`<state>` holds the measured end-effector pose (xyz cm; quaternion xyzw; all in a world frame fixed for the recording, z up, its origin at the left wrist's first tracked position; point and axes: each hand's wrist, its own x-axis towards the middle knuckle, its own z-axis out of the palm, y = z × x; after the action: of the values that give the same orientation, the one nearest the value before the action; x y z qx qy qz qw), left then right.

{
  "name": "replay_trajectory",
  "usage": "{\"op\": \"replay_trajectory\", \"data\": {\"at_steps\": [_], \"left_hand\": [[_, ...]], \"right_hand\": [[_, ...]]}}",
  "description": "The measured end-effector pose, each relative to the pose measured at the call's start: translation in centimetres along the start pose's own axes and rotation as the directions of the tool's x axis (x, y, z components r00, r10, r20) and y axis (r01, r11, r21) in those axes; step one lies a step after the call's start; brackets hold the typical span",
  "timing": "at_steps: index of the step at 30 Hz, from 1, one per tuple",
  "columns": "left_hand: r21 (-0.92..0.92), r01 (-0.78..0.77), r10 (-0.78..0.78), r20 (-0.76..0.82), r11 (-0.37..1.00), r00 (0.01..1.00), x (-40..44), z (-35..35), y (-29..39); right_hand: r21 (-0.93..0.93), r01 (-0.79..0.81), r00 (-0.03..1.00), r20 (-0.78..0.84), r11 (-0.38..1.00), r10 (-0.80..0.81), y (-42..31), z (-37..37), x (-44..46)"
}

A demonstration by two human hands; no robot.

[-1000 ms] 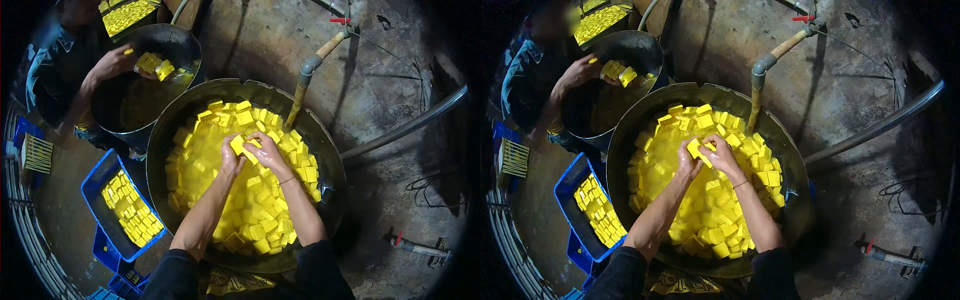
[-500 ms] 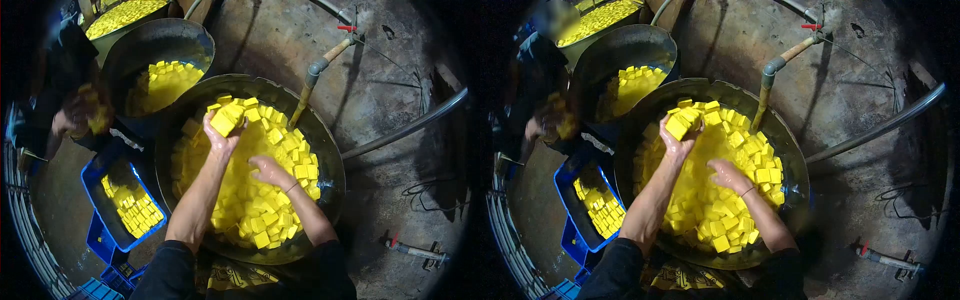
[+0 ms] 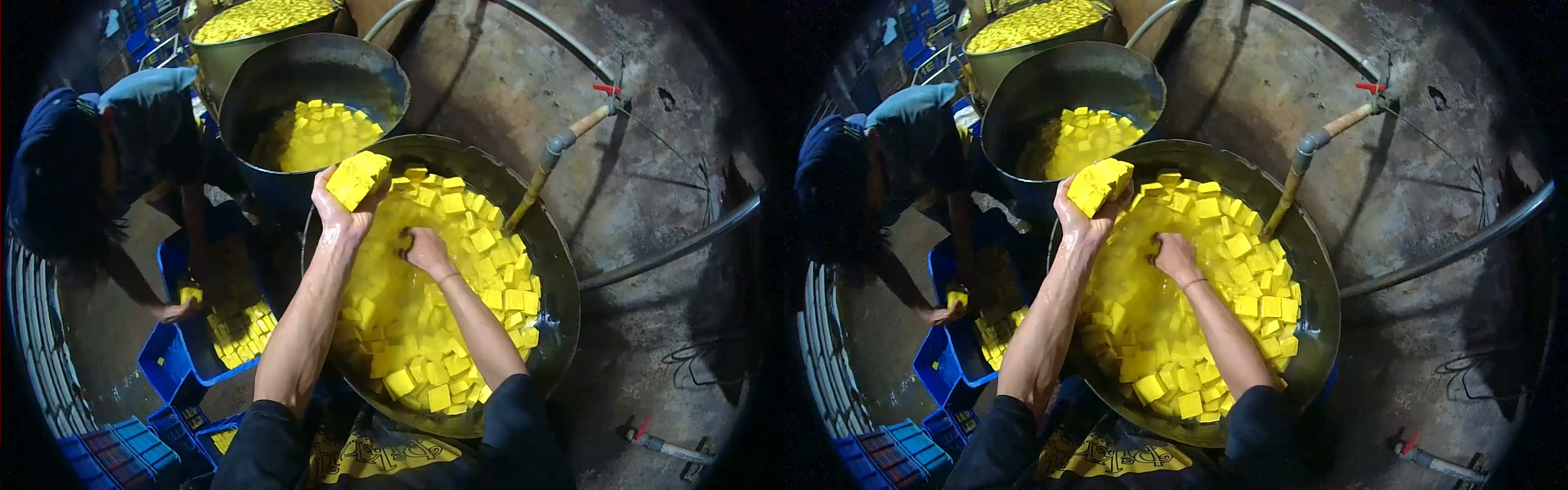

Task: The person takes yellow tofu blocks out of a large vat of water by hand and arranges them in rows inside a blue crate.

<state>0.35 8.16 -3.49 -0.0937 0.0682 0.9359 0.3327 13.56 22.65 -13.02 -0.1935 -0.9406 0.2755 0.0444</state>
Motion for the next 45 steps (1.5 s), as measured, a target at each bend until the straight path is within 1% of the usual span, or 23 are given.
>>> {"op": "replay_trajectory", "data": {"at_steps": [4,7,9,13,16,18,19,20,21,22,24,26,28,30,32,34,36,38,39,41,42,44,45], "left_hand": [[-0.092,-0.068,0.072,0.048,0.993,0.996,-3.3,1.6,3.0],[-0.055,-0.157,0.162,0.094,0.986,0.982,-5.4,0.6,6.7],[-0.012,-0.207,0.207,0.12,0.978,0.971,-6.7,-0.4,9.0],[0.004,-0.267,0.265,0.105,0.964,0.959,-8.5,-3.4,12.7],[0.089,-0.3,0.296,0.06,0.95,0.953,-9.4,-6.4,14.5],[0.028,-0.242,0.239,0.086,0.97,0.967,-10.6,-7.8,15.0],[0.438,-0.392,0.368,0.143,0.809,0.919,-11.1,-8.6,14.9],[0.454,-0.362,0.352,0.111,0.814,0.929,-10.9,-10.0,15.2],[0.468,-0.332,0.335,0.079,0.819,0.939,-10.6,-11.5,15.5],[0.07,-0.149,0.15,-0.008,0.986,0.989,-10.0,-12.8,16.0],[0.103,-0.139,0.157,-0.202,0.985,0.967,-11.0,-11.6,16.0],[0.172,-0.085,0.113,-0.161,0.981,0.98,-11.5,-12.7,17.0],[-0.017,-0.058,0.056,-0.083,0.998,0.995,-11.9,-13.6,17.8],[-0.06,-0.076,0.068,-0.137,0.995,0.988,-12.5,-14.6,19.2],[-0.053,-0.112,0.102,-0.161,0.992,0.982,-13.3,-16.0,20.6],[0.025,-0.095,0.097,-0.164,0.995,0.982,-14.0,-17.5,21.7],[-0.032,-0.073,0.067,-0.159,0.997,0.985,-14.0,-18.8,22.4],[-0.093,-0.012,-0.006,-0.196,0.996,0.981,-15.2,-19.8,23.6],[-0.265,0.017,-0.067,-0.18,0.964,0.981,-15.5,-21.3,23.8],[-0.186,-0.009,-0.052,-0.321,0.982,0.946,-15.7,-26.1,23.0],[-0.179,0.023,-0.082,-0.328,0.984,0.941,-16.3,-27.1,23.6],[-0.146,0.012,-0.078,-0.454,0.989,0.888,-16.4,-27.5,24.8],[-0.101,0.01,-0.065,-0.56,0.995,0.826,-16.2,-27.6,25.5]], "right_hand": [[-0.338,0.233,0.966,0.186,0.912,-0.177,4.4,6.1,3.4],[-0.386,0.095,0.983,0.181,0.918,-0.025,3.8,4.0,3.5],[0.151,0.14,0.955,0.241,0.979,-0.173,5.2,2.2,3.2],[0.495,-0.111,0.913,0.394,0.862,-0.109,-1.2,-2.6,0.9],[0.497,-0.223,0.877,0.477,0.839,-0.05,-10.6,-5.9,-1.3],[0.578,-0.127,0.896,0.416,0.806,-0.157,-14.9,-5.3,-1.8],[0.605,-0.094,0.89,0.407,0.791,-0.205,-17.6,-5.6,-2.2],[0.631,-0.062,0.881,0.398,0.773,-0.255,-20.0,-5.6,-2.3],[0.629,-0.037,0.879,0.391,0.776,-0.275,-21.7,-4.9,-2.1],[0.626,-0.037,0.869,0.405,0.779,-0.284,-23.5,-4.0,-1.9],[0.531,0.174,0.848,0.347,0.83,-0.4,-27.0,-1.9,-1.6],[0.449,0.179,0.84,0.394,0.876,-0.373,-29.4,1.1,-1.0],[0.316,0.167,0.871,0.398,0.934,-0.29,-31.4,3.6,-0.7],[0.36,0.159,0.855,0.415,0.92,-0.31,-32.5,5.8,-0.7],[0.611,-0.064,0.852,0.445,0.789,-0.275,-33.6,7.7,-1.3],[0.564,0.115,0.86,0.356,0.818,-0.367,-34.4,10.9,-1.5],[0.181,0.424,0.886,0.121,0.887,-0.448,-35.4,13.2,-1.7],[-0.003,0.324,0.921,0.231,0.946,-0.314,-35.6,15.9,-2.0],[0.12,0.25,0.86,0.428,0.961,-0.277,-33.4,18.9,-1.8],[0.442,-0.011,0.669,0.67,0.897,-0.322,-31.6,22.5,-1.4],[0.435,-0.023,0.656,0.686,0.9,-0.314,-30.7,24.2,-0.9],[0.325,-0.538,0.399,0.911,0.778,-0.104,-29.3,27.4,0.1],[0.304,-0.575,0.394,0.917,0.76,-0.068,-29.1,28.6,1.1]]}}
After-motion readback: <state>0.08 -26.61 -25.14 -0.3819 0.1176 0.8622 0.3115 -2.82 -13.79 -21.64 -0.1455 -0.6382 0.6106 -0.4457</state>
